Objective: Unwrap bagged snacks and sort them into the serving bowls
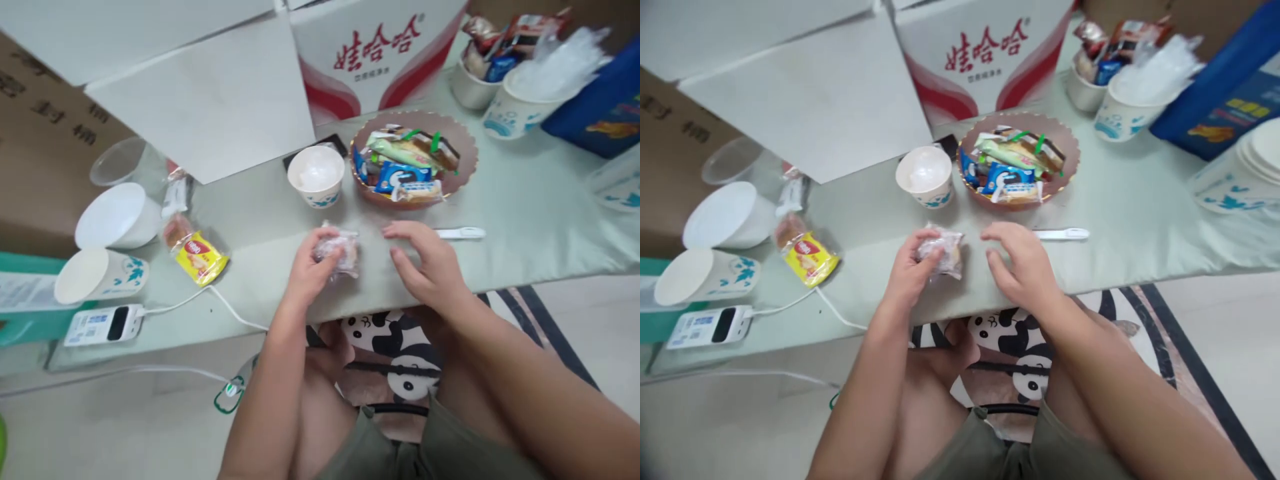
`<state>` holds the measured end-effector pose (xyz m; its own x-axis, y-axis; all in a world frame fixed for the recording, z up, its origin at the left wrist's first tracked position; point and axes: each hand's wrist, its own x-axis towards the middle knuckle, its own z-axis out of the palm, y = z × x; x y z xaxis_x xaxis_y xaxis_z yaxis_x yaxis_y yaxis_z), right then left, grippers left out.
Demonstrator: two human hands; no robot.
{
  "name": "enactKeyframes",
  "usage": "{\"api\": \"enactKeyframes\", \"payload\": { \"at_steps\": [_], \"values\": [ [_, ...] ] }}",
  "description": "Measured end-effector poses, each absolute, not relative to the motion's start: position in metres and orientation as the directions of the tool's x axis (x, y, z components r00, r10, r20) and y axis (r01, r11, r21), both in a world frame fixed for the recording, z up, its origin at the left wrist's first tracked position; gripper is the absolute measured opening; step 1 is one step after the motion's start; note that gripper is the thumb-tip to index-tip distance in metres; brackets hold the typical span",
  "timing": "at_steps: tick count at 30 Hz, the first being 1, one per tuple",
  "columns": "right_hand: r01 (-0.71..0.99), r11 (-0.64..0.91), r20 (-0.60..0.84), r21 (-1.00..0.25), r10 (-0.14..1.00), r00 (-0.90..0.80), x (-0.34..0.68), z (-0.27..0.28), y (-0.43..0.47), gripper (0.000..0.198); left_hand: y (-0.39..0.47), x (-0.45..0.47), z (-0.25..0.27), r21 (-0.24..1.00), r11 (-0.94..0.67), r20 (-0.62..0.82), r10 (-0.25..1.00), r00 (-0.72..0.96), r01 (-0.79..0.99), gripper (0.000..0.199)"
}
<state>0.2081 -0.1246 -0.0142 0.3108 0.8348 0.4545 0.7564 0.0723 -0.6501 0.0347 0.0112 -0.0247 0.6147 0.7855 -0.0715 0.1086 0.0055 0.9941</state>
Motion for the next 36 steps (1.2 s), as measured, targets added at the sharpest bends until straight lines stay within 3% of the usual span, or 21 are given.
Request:
{"api": "enactKeyframes", "payload": {
  "at_steps": [4, 8, 10, 13, 17, 19, 22, 24, 26, 30, 33, 36],
  "values": [
    [0.830, -0.209, 0.378, -0.517, 0.815, 0.440, 0.259, -0.022, -0.142, 0.031, 0.011, 0.042, -0.031, 0.993, -0.022, -0.032, 0.895, 0.445, 0.117, 0.033],
    [0.867, -0.315, 0.324, -0.386, 0.834, 0.447, 0.294, -0.046, -0.160, 0.031, 0.007, 0.052, -0.036, 0.998, -0.024, -0.002, 0.930, 0.368, 0.066, 0.030],
    [0.869, -0.337, 0.297, -0.362, 0.842, 0.451, 0.299, -0.054, -0.164, 0.025, 0.005, 0.057, -0.038, 0.981, -0.129, 0.070, 0.928, 0.366, 0.142, 0.024],
    [0.832, -0.340, 0.243, -0.438, 0.847, 0.474, 0.292, -0.049, -0.167, 0.021, 0.002, 0.059, -0.038, 0.859, -0.376, 0.205, 0.874, 0.440, 0.348, 0.016],
    [0.659, -0.214, 0.088, -0.721, 0.915, 0.393, 0.263, -0.029, -0.161, 0.017, 0.000, 0.048, -0.032, 0.699, -0.563, 0.244, 0.767, 0.593, 0.440, 0.014],
    [0.555, -0.151, 0.053, -0.818, 0.941, 0.335, 0.247, -0.022, -0.152, 0.015, -0.001, 0.038, -0.027, 0.659, -0.613, 0.197, 0.700, 0.687, 0.436, 0.028],
    [0.461, -0.090, 0.048, -0.883, 0.959, 0.279, 0.227, -0.017, -0.135, 0.015, -0.002, 0.024, -0.022, 0.621, -0.640, 0.019, 0.590, 0.807, 0.453, 0.081],
    [0.433, -0.068, 0.053, -0.899, 0.964, 0.260, 0.219, -0.016, -0.127, 0.014, -0.002, 0.018, -0.021, 0.608, -0.627, -0.064, 0.574, 0.817, 0.488, 0.100],
    [0.410, -0.051, 0.063, -0.911, 0.964, 0.260, 0.216, -0.015, -0.124, 0.014, -0.002, 0.017, -0.024, 0.599, -0.625, -0.038, 0.603, 0.797, 0.501, 0.090],
    [0.353, -0.051, 0.060, -0.934, 0.953, 0.296, 0.218, -0.019, -0.128, 0.016, 0.001, 0.022, -0.032, 0.593, -0.659, 0.153, 0.656, 0.739, 0.462, 0.050],
    [0.281, -0.090, 0.017, -0.955, 0.934, 0.357, 0.220, -0.025, -0.131, 0.023, 0.003, 0.028, -0.036, 0.636, -0.635, 0.237, 0.701, 0.672, 0.439, 0.036],
    [0.092, -0.089, -0.053, -0.992, 0.938, 0.342, 0.214, -0.029, -0.129, 0.031, 0.003, 0.035, -0.038, 0.725, -0.567, 0.261, 0.751, 0.607, 0.390, 0.030]
  ]
}}
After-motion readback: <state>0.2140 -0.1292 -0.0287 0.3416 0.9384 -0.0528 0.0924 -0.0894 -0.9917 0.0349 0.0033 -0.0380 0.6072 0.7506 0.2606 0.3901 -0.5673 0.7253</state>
